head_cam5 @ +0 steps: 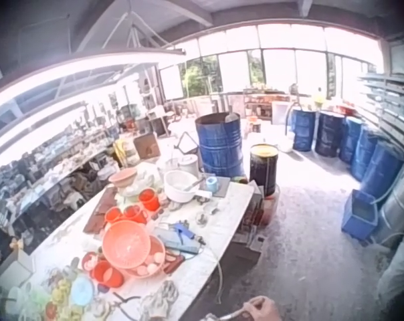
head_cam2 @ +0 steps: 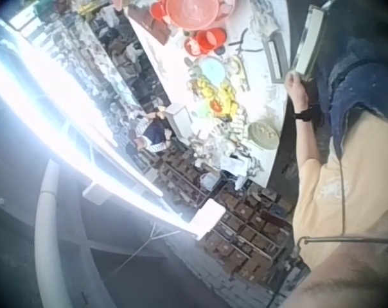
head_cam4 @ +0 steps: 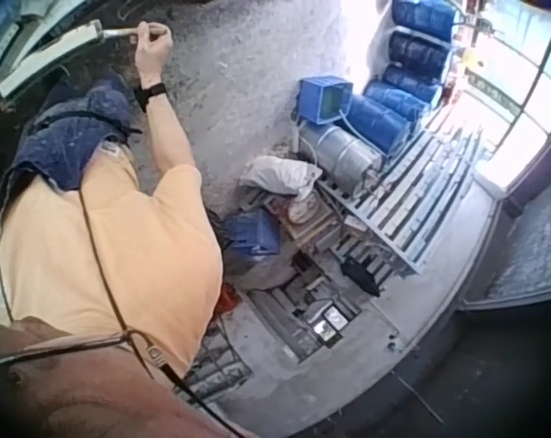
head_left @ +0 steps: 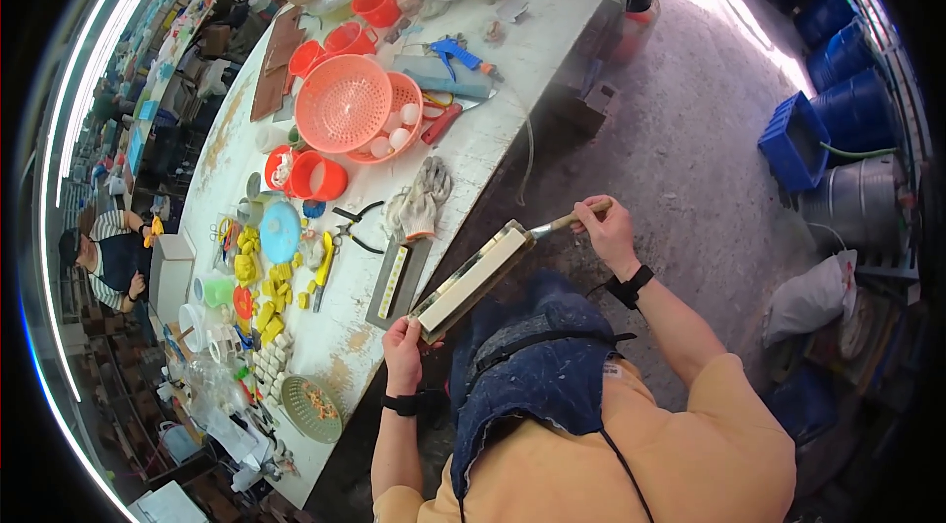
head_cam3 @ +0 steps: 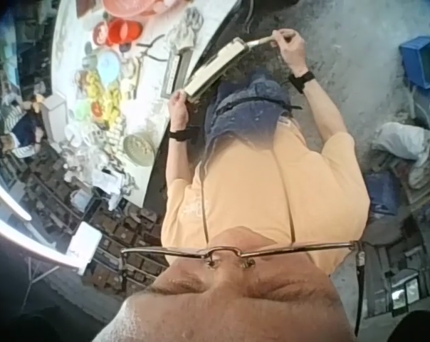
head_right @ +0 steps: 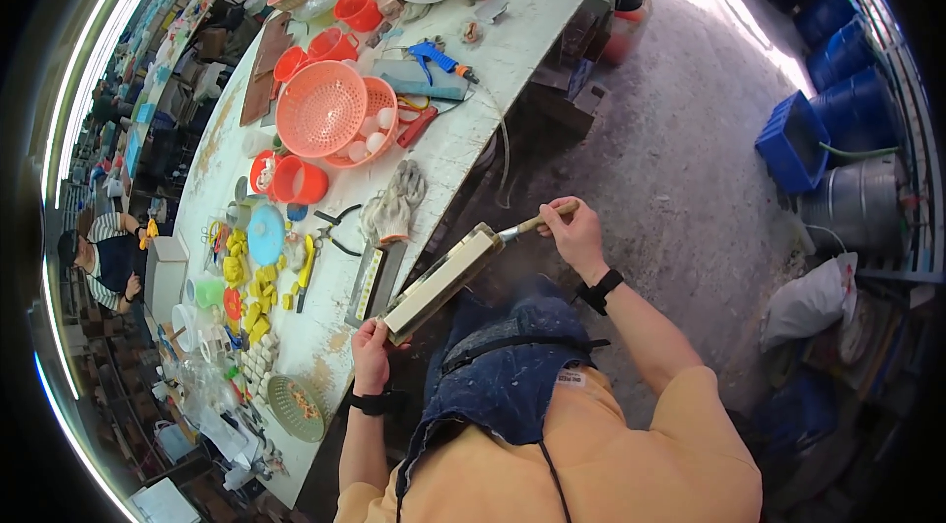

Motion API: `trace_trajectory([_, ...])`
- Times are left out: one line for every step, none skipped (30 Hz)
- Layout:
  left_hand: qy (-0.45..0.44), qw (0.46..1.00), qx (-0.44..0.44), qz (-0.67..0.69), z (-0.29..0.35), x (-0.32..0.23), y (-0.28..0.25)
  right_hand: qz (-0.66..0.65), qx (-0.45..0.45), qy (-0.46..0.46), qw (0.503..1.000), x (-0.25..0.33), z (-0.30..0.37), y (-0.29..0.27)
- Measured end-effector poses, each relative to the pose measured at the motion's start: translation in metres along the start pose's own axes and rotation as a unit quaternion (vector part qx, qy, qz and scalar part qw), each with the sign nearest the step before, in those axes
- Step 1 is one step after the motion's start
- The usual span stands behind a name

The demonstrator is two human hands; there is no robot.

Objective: Cleaning and assembling small plastic components at a workshop workbench.

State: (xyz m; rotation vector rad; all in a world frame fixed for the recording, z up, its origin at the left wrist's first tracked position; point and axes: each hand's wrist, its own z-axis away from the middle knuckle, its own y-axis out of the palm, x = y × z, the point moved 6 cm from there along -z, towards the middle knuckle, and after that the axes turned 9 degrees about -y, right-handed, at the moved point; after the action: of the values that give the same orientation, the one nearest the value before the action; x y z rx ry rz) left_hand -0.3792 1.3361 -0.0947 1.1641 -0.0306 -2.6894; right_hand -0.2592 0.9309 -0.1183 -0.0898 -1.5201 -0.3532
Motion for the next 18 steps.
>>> trace_trajectory([0.024, 0.999, 0.004, -0.031, 0.001, -0.004, -0.001, 0.052, 0.003, -0.01, 0.999, 0.002, -0.001, 0.002])
trace_trajectory([0.023, 0.999, 0.003, -0.03, 0.003, -0.006, 0.0, 0.104, 0.005, -0.019, 0.994, 0.004, 0.0, 0.006])
trace_trajectory([0.033, 0.998, -0.006, -0.052, 0.005, -0.01, 0.001, 0.105, 0.007, -0.018, 0.994, 0.006, 0.001, 0.01])
trace_trajectory([0.042, 0.996, -0.015, -0.074, 0.006, -0.013, 0.003, 0.138, 0.023, -0.025, 0.99, 0.009, 0.002, 0.015])
trace_trajectory([0.042, 0.996, -0.016, -0.072, 0.008, -0.014, 0.003, 0.171, 0.04, -0.031, 0.984, 0.012, 0.003, 0.021])
trace_trajectory([0.047, 0.995, -0.021, -0.09, 0.009, -0.014, 0.004, 0.172, 0.042, -0.031, 0.984, 0.012, 0.005, 0.026])
trace_trajectory([0.053, 0.992, -0.026, -0.107, 0.009, -0.016, 0.006, 0.157, 0.071, -0.027, 0.985, 0.012, 0.007, 0.035])
trace_trajectory([0.052, 0.993, -0.026, -0.104, 0.01, -0.017, 0.009, 0.144, 0.099, -0.021, 0.984, 0.011, 0.011, 0.043])
trace_trajectory([0.055, 0.99, -0.029, -0.125, 0.01, -0.02, 0.014, 0.135, 0.117, -0.01, 0.984, 0.013, 0.015, 0.054])
trace_trajectory([0.059, 0.987, -0.031, -0.146, 0.009, -0.022, 0.019, 0.161, 0.138, -0.044, 0.976, 0.011, 0.017, 0.063])
trace_trajectory([0.06, 0.987, -0.035, -0.142, 0.008, -0.021, 0.019, 0.128, 0.157, -0.02, 0.979, 0.016, 0.024, 0.082])
trace_trajectory([0.067, 0.987, -0.032, -0.141, 0.007, -0.019, 0.019, 0.095, 0.177, 0.003, 0.98, 0.021, 0.034, 0.104])
trace_trajectory([0.076, 0.987, -0.029, -0.139, 0.006, -0.017, 0.019, 0.061, 0.213, 0.008, 0.975, 0.023, 0.044, 0.125])
trace_trajectory([0.081, 0.987, -0.034, -0.133, 0.004, -0.014, 0.017, 0.029, 0.248, 0.011, 0.968, 0.024, 0.05, 0.142])
trace_trajectory([0.084, 0.986, -0.045, -0.136, 0.004, -0.01, 0.013, 0.005, 0.266, 0.037, 0.963, 0.032, 0.053, 0.155])
trace_trajectory([0.088, 0.985, -0.057, -0.139, 0.007, -0.007, 0.007, 0.005, 0.278, 0.032, 0.96, 0.027, 0.053, 0.159])
trace_trajectory([0.083, 0.987, -0.054, -0.126, 0.008, -0.004, 0.005, 0.102, 0.258, -0.013, 0.961, 0.015, 0.041, 0.149])
trace_trajectory([0.075, 0.988, -0.061, -0.124, 0.008, 0.001, -0.001, 0.196, 0.233, -0.06, 0.95, 0.01, 0.028, 0.141])
